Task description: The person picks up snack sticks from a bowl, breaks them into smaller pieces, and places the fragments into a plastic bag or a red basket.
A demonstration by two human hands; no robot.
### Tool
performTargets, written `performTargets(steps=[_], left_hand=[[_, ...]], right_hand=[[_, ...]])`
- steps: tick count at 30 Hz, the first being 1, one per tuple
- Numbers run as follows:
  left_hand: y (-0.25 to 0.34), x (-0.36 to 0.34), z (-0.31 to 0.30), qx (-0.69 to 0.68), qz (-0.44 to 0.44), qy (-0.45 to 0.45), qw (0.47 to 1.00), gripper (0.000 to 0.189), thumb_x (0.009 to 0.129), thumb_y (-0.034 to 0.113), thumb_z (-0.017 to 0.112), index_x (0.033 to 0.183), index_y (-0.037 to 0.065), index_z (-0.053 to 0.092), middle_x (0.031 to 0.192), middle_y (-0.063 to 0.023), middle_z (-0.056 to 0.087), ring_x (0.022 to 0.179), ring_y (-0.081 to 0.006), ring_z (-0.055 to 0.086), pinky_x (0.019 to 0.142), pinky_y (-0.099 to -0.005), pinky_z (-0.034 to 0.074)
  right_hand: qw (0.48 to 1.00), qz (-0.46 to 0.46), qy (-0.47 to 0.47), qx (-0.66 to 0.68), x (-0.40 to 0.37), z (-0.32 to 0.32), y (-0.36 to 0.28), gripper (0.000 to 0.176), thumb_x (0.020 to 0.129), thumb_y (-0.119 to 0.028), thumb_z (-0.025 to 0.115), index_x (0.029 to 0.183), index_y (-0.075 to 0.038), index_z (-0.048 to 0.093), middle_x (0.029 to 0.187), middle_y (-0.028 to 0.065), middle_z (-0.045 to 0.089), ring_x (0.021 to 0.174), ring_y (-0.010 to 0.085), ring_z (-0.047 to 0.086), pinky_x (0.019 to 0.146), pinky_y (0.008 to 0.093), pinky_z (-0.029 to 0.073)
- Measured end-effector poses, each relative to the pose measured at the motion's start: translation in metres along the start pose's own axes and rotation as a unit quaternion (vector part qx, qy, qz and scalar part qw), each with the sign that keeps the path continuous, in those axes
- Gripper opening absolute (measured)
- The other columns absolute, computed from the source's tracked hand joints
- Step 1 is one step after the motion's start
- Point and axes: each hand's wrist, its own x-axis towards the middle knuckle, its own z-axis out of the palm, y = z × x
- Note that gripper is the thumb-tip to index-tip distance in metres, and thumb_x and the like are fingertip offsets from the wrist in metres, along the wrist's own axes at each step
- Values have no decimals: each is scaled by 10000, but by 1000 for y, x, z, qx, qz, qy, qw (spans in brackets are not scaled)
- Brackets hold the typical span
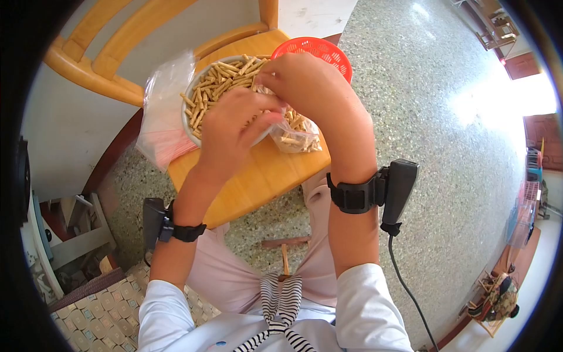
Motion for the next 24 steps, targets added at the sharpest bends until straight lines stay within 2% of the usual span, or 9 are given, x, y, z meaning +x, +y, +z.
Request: performTargets(steps=[3, 4, 6, 9, 10, 12, 18, 21, 24], left_hand=[[-14, 5, -16, 57, 7, 25, 998, 145, 860, 229, 733, 938, 109, 709, 989, -42, 694, 890, -263, 643, 768, -396, 530], [-17, 6, -21, 57, 7, 25, 998, 145, 860, 229, 733, 938, 109, 709, 989, -42, 694, 890, -263, 643, 768, -396, 530], [-22, 8, -32, 144, -112, -24, 983, 145, 874, 199, 717, 986, 107, 713, 1068, -53, 689, 923, -279, 636, 808, -408, 527], [-52, -13, -27, 273, -60, -18, 960, 146, 899, 151, 686, 1033, 96, 702, 1029, -54, 674, 953, -280, 634, 812, -407, 502], [-52, -14, -28, 274, -62, -18, 959, 146, 899, 151, 686, 1033, 96, 702, 1029, -54, 674, 953, -280, 634, 812, -407, 502], [-48, -11, -33, 224, -225, -170, 933, 153, 893, 123, 680, 1046, 114, 688, 1038, -46, 637, 1000, -286, 625, 825, -426, 508], [-54, -21, -26, 268, -136, -168, 939, 200, 880, 81, 651, 1069, 126, 694, 986, -71, 612, 984, -286, 625, 826, -429, 523], [-43, -26, -27, 270, -163, -172, 933, 259, 861, 24, 626, 1079, 139, 707, 995, -81, 615, 1006, -293, 624, 835, -431, 525], [-39, -21, -34, 223, -208, -187, 934, 317, 846, -28, 604, 1103, 131, 700, 992, -115, 611, 999, -334, 630, 853, -449, 521]], right_hand=[[998, -16, 47, -36, 2, -1, -4, 243, 934, -263, 649, 1061, -82, 749, 881, 117, 724, 774, 250, 689, 705, 353, 533], [998, 40, 40, -8, 3, -1, -9, 221, 894, -242, 667, 1043, -104, 757, 892, 96, 727, 829, 257, 694, 725, 376, 546], [995, 94, 33, 21, 6, 4, -15, 210, 854, -220, 686, 1025, -127, 765, 902, 76, 730, 884, 264, 698, 746, 400, 558], [996, 49, 71, 18, 15, 20, -20, 215, 851, -293, 716, 978, -130, 776, 848, 110, 722, 881, 275, 698, 731, 415, 552], [996, 50, 72, 14, 19, 26, -23, 200, 851, -286, 719, 973, -139, 777, 854, 111, 723, 882, 282, 697, 738, 413, 551], [998, 35, 44, -30, 26, 39, -22, 241, 842, -229, 732, 1069, -152, 751, 915, 90, 714, 890, 281, 679, 774, 404, 534], [996, 30, 24, -86, 21, 62, -22, 229, 799, -176, 750, 1017, -104, 735, 919, 117, 716, 915, 310, 678, 795, 439, 537], [993, 72, -35, -90, 23, 66, -31, 211, 779, -150, 755, 973, -83, 708, 940, 118, 708, 962, 319, 666, 829, 444, 527], [993, 30, 21, -115, 21, 74, -28, 212, 779, -147, 754, 971, -86, 687, 967, 108, 697, 1006, 324, 650, 867, 443, 515]])
